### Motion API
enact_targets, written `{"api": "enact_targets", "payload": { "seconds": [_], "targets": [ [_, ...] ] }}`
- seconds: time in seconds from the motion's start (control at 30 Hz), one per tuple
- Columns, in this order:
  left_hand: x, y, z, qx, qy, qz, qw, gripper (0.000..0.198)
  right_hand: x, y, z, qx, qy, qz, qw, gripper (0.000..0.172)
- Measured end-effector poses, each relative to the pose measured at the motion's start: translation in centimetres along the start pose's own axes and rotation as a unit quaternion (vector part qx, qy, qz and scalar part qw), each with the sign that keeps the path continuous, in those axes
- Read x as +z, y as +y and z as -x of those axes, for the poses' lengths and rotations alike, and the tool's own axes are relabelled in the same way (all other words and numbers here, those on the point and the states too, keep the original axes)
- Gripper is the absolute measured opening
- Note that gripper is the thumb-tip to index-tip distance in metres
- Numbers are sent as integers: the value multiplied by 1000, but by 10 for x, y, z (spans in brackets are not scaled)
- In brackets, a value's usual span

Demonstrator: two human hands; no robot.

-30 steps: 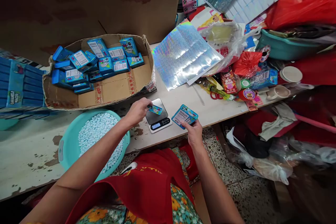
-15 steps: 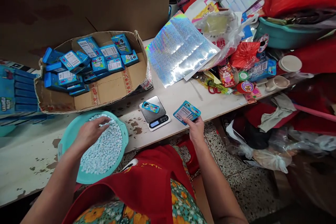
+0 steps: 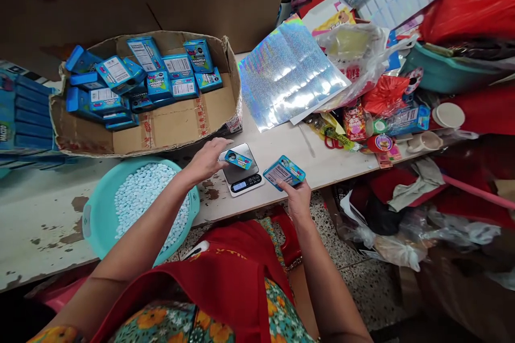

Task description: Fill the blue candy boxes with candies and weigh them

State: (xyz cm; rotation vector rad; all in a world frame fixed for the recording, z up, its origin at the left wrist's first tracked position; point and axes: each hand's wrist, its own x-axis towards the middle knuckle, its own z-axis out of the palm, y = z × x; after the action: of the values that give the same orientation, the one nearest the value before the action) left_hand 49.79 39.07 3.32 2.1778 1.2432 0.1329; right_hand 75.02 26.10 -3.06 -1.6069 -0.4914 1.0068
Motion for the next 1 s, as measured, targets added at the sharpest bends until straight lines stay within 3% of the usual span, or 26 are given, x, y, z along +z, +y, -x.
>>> {"api": "enact_targets", "payload": {
  "seconds": [0.33,0.47,0.53,0.7,0.8,0.87,0.97,1.0],
  "targets": [
    [15,3,-12,35,-24,-16,999,58,4,6,2,-5,-2,15,1000,42],
    [28,2,-16,52,-32,-35,998,37,10,3,4,-1,-2,19,1000,44],
    [28,-2,-11,24,-15,-21,999,27,20,1,5,-7,-16,29,999,46],
    [3,-13,36,-74,126,47,988,39,73,8,-4,-71,-104,89,988,44],
    [-13,-11,78,-78,148,73,983,40,102,16,-9,-96,-146,144,974,45],
    [-15,-6,103,-86,149,88,981,41,108,16,-3,-134,-131,176,966,54],
    [-5,6,131,-97,153,131,975,42,100,3,24,-241,-63,189,950,73],
    [-1,10,136,-98,154,152,971,42,97,-2,36,-261,-81,188,943,78]
  ]
}}
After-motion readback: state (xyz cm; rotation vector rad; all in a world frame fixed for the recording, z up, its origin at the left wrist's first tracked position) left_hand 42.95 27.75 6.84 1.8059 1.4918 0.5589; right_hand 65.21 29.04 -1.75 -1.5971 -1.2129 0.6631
